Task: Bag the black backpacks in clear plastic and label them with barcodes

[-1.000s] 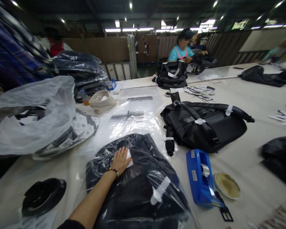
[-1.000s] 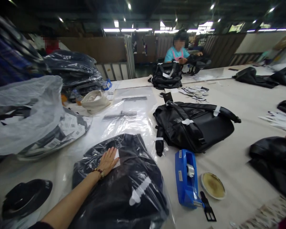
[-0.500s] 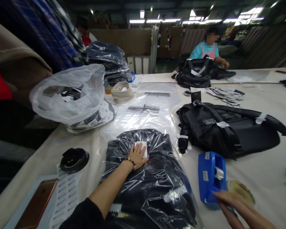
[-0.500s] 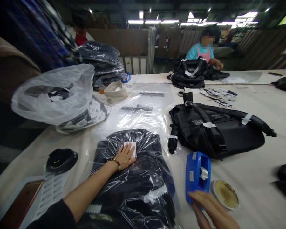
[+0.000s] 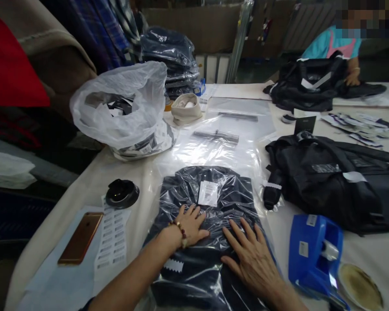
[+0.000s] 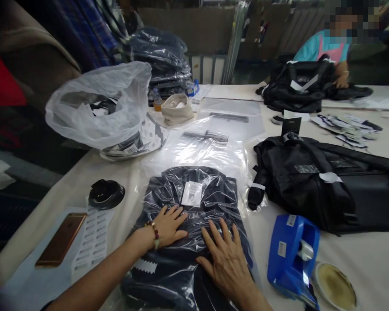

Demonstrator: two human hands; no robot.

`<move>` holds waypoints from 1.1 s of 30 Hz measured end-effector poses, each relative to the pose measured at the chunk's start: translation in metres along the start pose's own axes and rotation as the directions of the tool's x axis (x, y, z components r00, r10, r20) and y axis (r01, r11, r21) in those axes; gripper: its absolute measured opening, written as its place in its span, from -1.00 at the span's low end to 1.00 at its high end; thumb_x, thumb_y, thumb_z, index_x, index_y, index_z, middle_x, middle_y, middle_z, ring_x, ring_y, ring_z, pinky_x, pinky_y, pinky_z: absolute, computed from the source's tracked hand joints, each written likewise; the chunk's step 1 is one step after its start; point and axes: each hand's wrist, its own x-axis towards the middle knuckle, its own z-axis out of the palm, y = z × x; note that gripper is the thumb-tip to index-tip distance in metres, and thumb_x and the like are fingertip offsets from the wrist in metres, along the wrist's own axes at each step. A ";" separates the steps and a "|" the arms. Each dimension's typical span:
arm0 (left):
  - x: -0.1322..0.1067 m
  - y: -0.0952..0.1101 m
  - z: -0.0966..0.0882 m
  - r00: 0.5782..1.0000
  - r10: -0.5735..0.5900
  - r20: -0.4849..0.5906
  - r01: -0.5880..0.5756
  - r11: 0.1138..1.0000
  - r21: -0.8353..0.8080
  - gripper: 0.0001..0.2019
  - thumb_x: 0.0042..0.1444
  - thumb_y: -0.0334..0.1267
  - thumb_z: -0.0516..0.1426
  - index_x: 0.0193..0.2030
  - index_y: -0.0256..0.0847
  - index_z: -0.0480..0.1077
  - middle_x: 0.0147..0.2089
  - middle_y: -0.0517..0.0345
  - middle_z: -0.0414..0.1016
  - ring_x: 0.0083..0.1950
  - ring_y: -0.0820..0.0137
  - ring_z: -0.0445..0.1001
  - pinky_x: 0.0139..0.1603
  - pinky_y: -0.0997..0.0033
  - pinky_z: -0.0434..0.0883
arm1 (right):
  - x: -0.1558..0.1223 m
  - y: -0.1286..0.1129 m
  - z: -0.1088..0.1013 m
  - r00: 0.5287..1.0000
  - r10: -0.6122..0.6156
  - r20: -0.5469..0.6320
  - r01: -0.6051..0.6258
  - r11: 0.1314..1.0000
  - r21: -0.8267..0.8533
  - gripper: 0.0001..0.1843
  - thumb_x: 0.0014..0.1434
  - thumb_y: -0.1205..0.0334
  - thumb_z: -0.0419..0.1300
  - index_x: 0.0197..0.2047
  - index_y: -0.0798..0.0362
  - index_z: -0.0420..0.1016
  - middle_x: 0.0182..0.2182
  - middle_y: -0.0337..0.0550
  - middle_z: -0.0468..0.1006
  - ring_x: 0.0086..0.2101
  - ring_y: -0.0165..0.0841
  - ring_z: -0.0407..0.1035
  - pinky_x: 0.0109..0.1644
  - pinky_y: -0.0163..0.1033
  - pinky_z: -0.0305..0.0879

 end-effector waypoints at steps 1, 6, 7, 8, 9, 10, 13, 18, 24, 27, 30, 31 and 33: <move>-0.011 0.001 0.004 0.999 0.005 -0.040 -0.005 1.000 0.018 -0.46 0.15 0.05 -0.05 0.21 -0.14 0.13 0.27 -0.10 0.10 0.30 0.06 -0.01 0.20 -0.20 -0.01 | -0.001 0.000 0.000 1.000 -0.009 -0.012 0.009 1.000 -0.016 -0.35 0.14 -0.15 0.01 0.24 -0.09 0.07 0.22 -0.10 0.14 0.19 0.05 -0.10 0.15 0.25 -0.12; -0.060 -0.001 0.042 0.912 0.082 -0.401 0.002 0.979 0.205 -0.49 0.14 -0.03 0.00 0.21 -0.14 0.14 0.23 -0.01 0.20 0.26 0.10 0.10 0.19 -0.04 0.14 | -0.009 -0.004 0.003 0.997 -0.034 -0.069 0.028 0.997 -0.078 -0.30 0.08 -0.09 0.10 0.24 -0.04 0.08 0.23 -0.08 0.12 0.21 0.06 -0.16 0.18 0.24 -0.23; -0.066 -0.002 0.050 0.879 0.105 -0.465 0.016 0.969 0.248 -0.46 0.13 -0.06 0.02 0.23 -0.15 0.10 0.24 0.00 0.19 0.27 0.10 0.07 0.19 -0.02 0.14 | -0.012 -0.006 0.005 0.996 -0.033 -0.080 0.026 0.996 -0.089 -0.30 0.07 -0.07 0.11 0.24 -0.03 0.10 0.22 -0.06 0.13 0.20 0.07 -0.16 0.19 0.24 -0.24; -0.070 -0.002 0.056 0.849 0.121 -0.514 0.036 0.958 0.284 -0.44 0.11 -0.08 0.03 0.25 -0.16 0.07 0.26 0.01 0.16 0.29 0.10 0.04 0.19 -0.01 0.13 | -0.014 -0.008 0.007 0.995 -0.030 -0.091 0.021 0.995 -0.100 -0.31 0.06 -0.05 0.13 0.23 -0.01 0.12 0.21 -0.04 0.15 0.20 0.07 -0.15 0.19 0.24 -0.24; -0.072 -0.001 0.061 0.827 0.127 -0.548 0.061 0.948 0.312 -0.41 0.09 -0.10 0.04 0.26 -0.17 0.05 0.27 0.03 0.14 0.30 0.10 0.00 0.19 -0.02 0.11 | -0.017 -0.009 0.008 0.994 -0.024 -0.104 0.012 0.994 -0.108 -0.32 0.05 -0.02 0.14 0.22 0.01 0.14 0.19 -0.01 0.18 0.20 0.08 -0.15 0.19 0.25 -0.24; -0.074 0.000 0.064 0.812 0.122 -0.570 0.091 0.939 0.331 -0.39 0.08 -0.10 0.04 0.27 -0.17 0.03 0.28 0.04 0.11 0.31 0.09 -0.03 0.20 -0.04 0.09 | -0.019 -0.010 0.011 0.993 -0.014 -0.116 0.001 0.994 -0.113 -0.34 0.05 0.00 0.14 0.20 0.02 0.17 0.17 0.02 0.21 0.20 0.09 -0.15 0.18 0.26 -0.24; -0.076 0.005 0.070 0.800 0.067 -0.596 0.175 0.924 0.340 -0.36 0.05 -0.09 0.03 0.27 -0.23 0.01 0.29 -0.01 0.08 0.31 0.05 -0.06 0.21 -0.08 0.00 | -0.028 -0.010 0.017 0.989 0.015 -0.148 -0.033 0.993 -0.115 -0.40 0.05 0.07 0.13 0.16 0.06 0.23 0.12 0.09 0.28 0.20 0.07 -0.13 0.18 0.27 -0.21; -0.077 0.004 0.092 0.783 0.086 -0.616 0.157 0.931 0.329 -0.28 0.00 -0.09 0.05 0.28 -0.39 -0.03 0.24 -0.16 0.16 0.33 0.02 -0.11 0.27 -0.01 -0.15 | -0.040 -0.008 0.029 0.983 0.022 -0.184 -0.042 0.994 -0.104 -0.41 0.04 0.11 0.13 0.15 0.09 0.23 0.02 0.18 0.37 0.22 0.05 -0.15 0.17 0.26 -0.15; -0.064 -0.008 0.114 0.789 0.097 -0.607 0.107 0.951 0.291 -0.25 -0.02 -0.14 0.08 0.28 -0.44 -0.06 0.24 -0.22 0.16 0.33 -0.01 -0.15 0.27 0.04 -0.15 | -0.039 -0.010 0.046 0.982 0.062 -0.176 -0.078 0.993 -0.084 -0.24 0.05 0.16 0.10 0.29 0.07 -0.05 0.20 0.16 0.11 0.23 0.06 -0.23 0.18 0.31 -0.22; -0.057 -0.011 0.116 0.789 0.089 -0.608 0.102 0.957 0.273 -0.27 0.01 -0.15 0.07 0.28 -0.43 -0.05 0.27 -0.22 0.09 0.32 -0.02 -0.11 0.26 0.03 -0.10 | -0.038 -0.011 0.056 0.979 0.103 -0.176 -0.109 0.994 -0.027 -0.18 0.04 0.12 0.09 0.32 0.01 -0.16 0.30 0.04 -0.17 0.24 0.06 -0.26 0.20 0.31 -0.30; -0.053 -0.012 0.118 0.789 0.077 -0.609 0.115 0.956 0.270 -0.31 0.03 -0.16 0.06 0.27 -0.41 -0.03 0.29 -0.19 0.06 0.31 -0.01 -0.07 0.24 0.03 -0.05 | -0.039 -0.011 0.063 0.979 0.141 -0.151 -0.141 0.990 0.009 -0.17 0.04 0.08 0.09 0.32 -0.04 -0.19 0.31 -0.03 -0.27 0.23 0.08 -0.23 0.19 0.32 -0.29; -0.052 -0.012 0.118 0.789 0.073 -0.611 0.120 0.956 0.269 -0.32 0.04 -0.17 0.05 0.27 -0.39 -0.02 0.29 -0.17 0.06 0.31 0.00 -0.06 0.23 0.04 -0.03 | -0.039 -0.011 0.064 0.979 0.142 -0.146 -0.143 0.990 0.006 -0.17 0.05 0.09 0.09 0.32 -0.05 -0.20 0.31 -0.03 -0.27 0.23 0.07 -0.22 0.19 0.32 -0.26; -0.052 -0.012 0.118 0.787 0.065 -0.614 0.130 0.955 0.268 -0.34 0.06 -0.16 0.04 0.28 -0.35 -0.03 0.30 -0.13 0.05 0.31 0.04 -0.05 0.22 0.06 0.00 | -0.039 -0.012 0.065 0.978 0.144 -0.150 -0.147 0.989 -0.010 -0.18 0.06 0.12 0.09 0.32 -0.06 -0.21 0.31 -0.03 -0.23 0.23 0.05 -0.21 0.18 0.31 -0.23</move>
